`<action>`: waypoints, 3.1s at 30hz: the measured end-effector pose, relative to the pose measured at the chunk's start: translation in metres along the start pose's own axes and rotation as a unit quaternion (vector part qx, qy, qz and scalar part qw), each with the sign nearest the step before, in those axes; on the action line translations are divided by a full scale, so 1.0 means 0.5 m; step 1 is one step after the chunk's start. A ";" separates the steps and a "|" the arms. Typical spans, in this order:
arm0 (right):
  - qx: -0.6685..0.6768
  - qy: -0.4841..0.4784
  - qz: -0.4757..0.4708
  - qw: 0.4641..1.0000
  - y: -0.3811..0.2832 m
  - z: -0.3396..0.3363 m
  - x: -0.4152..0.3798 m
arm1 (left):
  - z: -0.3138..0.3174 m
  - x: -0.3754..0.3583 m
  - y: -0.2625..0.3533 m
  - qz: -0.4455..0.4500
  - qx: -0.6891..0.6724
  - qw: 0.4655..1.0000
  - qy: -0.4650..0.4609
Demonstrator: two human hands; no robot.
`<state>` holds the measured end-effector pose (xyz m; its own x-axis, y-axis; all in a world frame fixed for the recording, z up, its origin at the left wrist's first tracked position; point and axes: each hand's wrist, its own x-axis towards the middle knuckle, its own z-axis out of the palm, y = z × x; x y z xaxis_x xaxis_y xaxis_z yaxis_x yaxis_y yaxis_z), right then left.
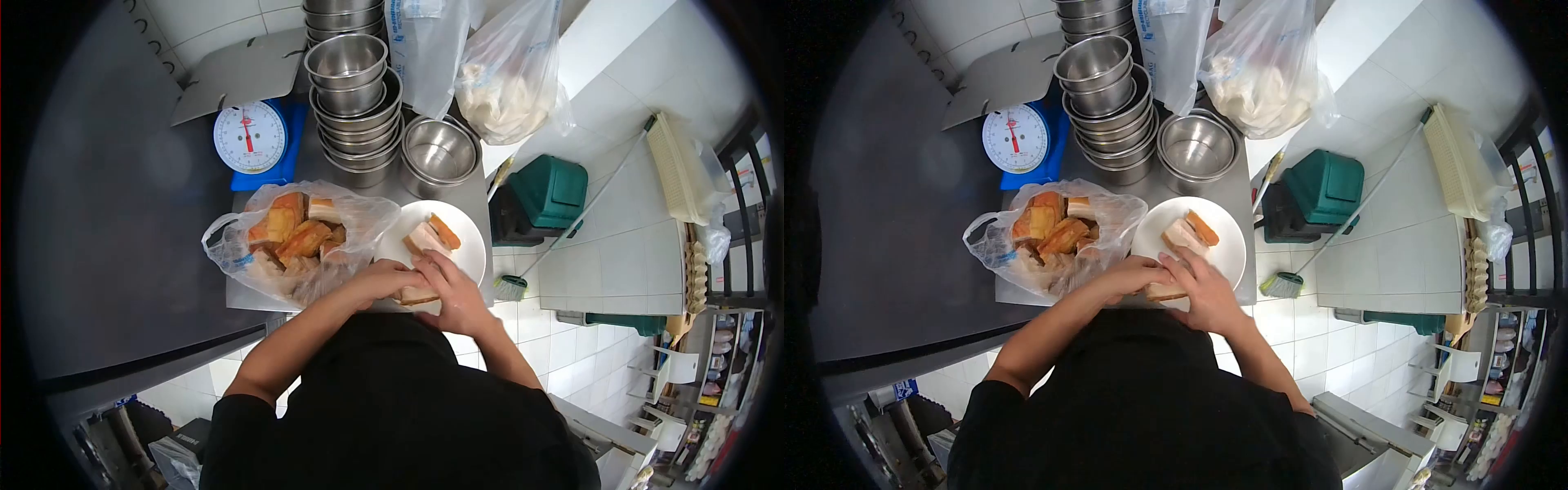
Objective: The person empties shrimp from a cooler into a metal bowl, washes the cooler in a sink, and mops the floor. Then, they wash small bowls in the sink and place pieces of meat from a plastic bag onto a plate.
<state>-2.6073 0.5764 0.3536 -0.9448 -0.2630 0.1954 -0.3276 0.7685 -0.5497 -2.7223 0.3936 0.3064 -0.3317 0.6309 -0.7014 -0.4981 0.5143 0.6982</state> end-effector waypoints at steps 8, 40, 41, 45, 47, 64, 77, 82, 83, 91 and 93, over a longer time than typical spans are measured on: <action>-0.122 0.113 0.165 0.972 0.027 0.134 0.045 | -0.011 -0.168 -0.039 0.287 -0.135 0.930 0.187; -0.192 -0.157 0.000 0.969 -0.103 0.222 0.320 | -0.138 -0.242 -0.185 0.204 0.426 0.704 0.530; -0.190 -0.090 -0.019 0.977 -0.106 0.221 0.316 | -0.139 -0.230 -0.183 0.205 0.402 0.721 0.526; -0.165 -0.124 0.032 0.978 -0.090 0.208 0.320 | -0.151 -0.207 -0.180 0.181 0.374 0.757 0.504; -0.063 -0.015 -0.001 0.998 -0.060 0.214 0.298 | -0.155 -0.207 -0.171 0.203 0.350 0.768 0.497; -0.001 -0.001 0.044 0.999 -0.033 0.227 0.290 | -0.123 -0.340 -0.080 0.324 -0.042 0.832 0.449; 0.455 0.117 0.152 0.870 0.062 0.093 0.246 | 0.002 -0.284 -0.087 0.302 -0.027 0.911 0.280; 0.343 0.220 0.194 0.893 0.175 -0.059 0.155 | 0.050 -0.235 -0.038 0.331 0.075 0.914 0.222; 0.217 0.217 0.259 0.916 0.175 -0.077 0.149 | 0.057 -0.220 -0.030 0.334 0.075 0.914 0.219; -0.030 0.179 0.205 0.962 0.189 -0.018 0.093 | 0.050 -0.101 -0.022 0.295 0.051 0.941 0.156; 0.150 0.134 0.252 0.947 0.138 -0.026 0.064 | 0.043 -0.096 -0.020 0.336 -0.052 0.928 0.153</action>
<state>-2.6603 0.6288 0.3325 -0.9593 0.2815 0.0243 0.1394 0.5466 -0.8257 -2.6843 0.3704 0.3362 -0.7997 0.5858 -0.1314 -0.1649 -0.0038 0.9863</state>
